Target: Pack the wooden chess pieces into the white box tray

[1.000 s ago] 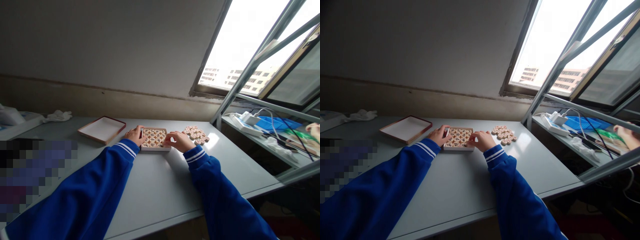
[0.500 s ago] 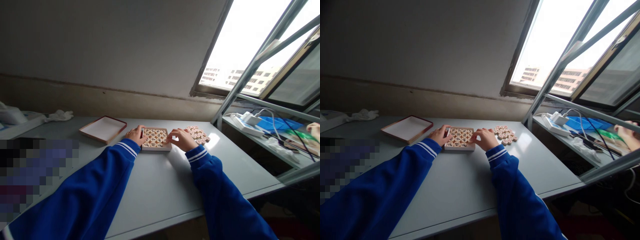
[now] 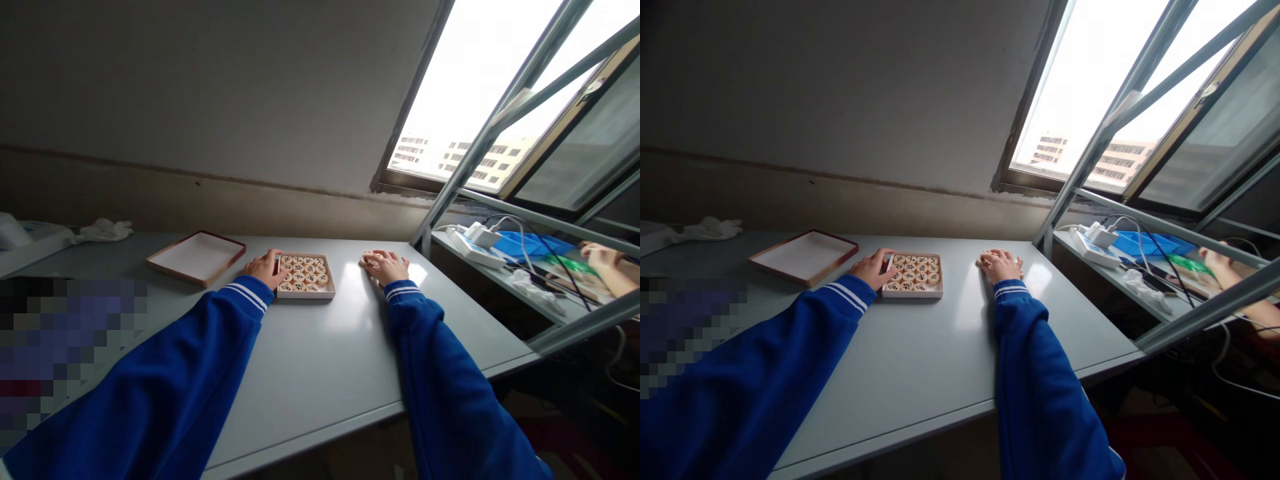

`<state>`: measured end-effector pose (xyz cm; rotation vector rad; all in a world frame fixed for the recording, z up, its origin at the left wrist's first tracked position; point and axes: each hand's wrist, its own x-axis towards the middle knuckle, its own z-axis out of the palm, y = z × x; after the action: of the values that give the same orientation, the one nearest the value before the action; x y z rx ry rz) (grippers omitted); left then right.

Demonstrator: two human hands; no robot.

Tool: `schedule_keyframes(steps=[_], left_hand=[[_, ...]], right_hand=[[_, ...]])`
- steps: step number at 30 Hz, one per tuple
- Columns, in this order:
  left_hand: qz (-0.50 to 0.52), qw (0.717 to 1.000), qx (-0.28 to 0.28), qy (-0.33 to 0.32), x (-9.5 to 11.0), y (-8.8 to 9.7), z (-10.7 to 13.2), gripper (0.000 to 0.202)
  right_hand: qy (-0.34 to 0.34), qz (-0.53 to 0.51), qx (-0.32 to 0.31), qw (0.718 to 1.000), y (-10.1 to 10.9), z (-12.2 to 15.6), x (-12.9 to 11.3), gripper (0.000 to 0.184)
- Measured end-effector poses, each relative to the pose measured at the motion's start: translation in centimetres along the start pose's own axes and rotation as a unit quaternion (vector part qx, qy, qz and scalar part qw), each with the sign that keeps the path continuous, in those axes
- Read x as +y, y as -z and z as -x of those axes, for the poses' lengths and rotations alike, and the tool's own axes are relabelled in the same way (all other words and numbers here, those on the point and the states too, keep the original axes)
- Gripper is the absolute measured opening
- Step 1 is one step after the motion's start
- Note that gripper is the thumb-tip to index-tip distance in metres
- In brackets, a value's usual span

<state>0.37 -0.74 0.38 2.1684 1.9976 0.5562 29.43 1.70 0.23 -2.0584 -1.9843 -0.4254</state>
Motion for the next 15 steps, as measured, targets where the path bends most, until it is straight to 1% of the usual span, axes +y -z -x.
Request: schedule_keyframes(steps=[3,5,7,9,11,13,15], left_hand=[[0.003,1.0,0.003,-0.005,0.0,-0.1,0.0,0.043],[0.006,1.0,0.003,-0.007,-0.1,-0.1,0.0,0.042],[0.009,1.0,0.001,-0.009,-0.1,-0.1,0.0,0.042],[0.011,1.0,0.001,-0.012,-0.1,-0.1,-0.1,0.042],[0.01,1.0,0.0,-0.015,-0.1,-0.1,-0.1,0.042],[0.01,1.0,0.0,-0.013,-0.1,-0.1,-0.1,0.042],[0.007,1.0,0.0,-0.005,-0.1,-0.1,-0.1,0.042]], right_hand=[[0.035,-0.014,0.026,0.999,-0.2,0.0,-0.2,0.019],[0.037,-0.015,0.026,0.999,0.0,-0.2,-0.3,0.017],[0.048,-0.034,0.009,0.998,0.5,-0.3,-0.5,0.015],[0.09,-0.088,-0.019,0.992,1.4,-0.3,-1.0,0.018],[0.156,-0.171,-0.038,0.972,2.5,-0.2,-1.9,0.023],[0.223,-0.248,-0.045,0.942,3.5,0.2,-3.2,0.026],[0.281,-0.289,-0.061,0.913,4.1,0.8,-4.5,0.028]])
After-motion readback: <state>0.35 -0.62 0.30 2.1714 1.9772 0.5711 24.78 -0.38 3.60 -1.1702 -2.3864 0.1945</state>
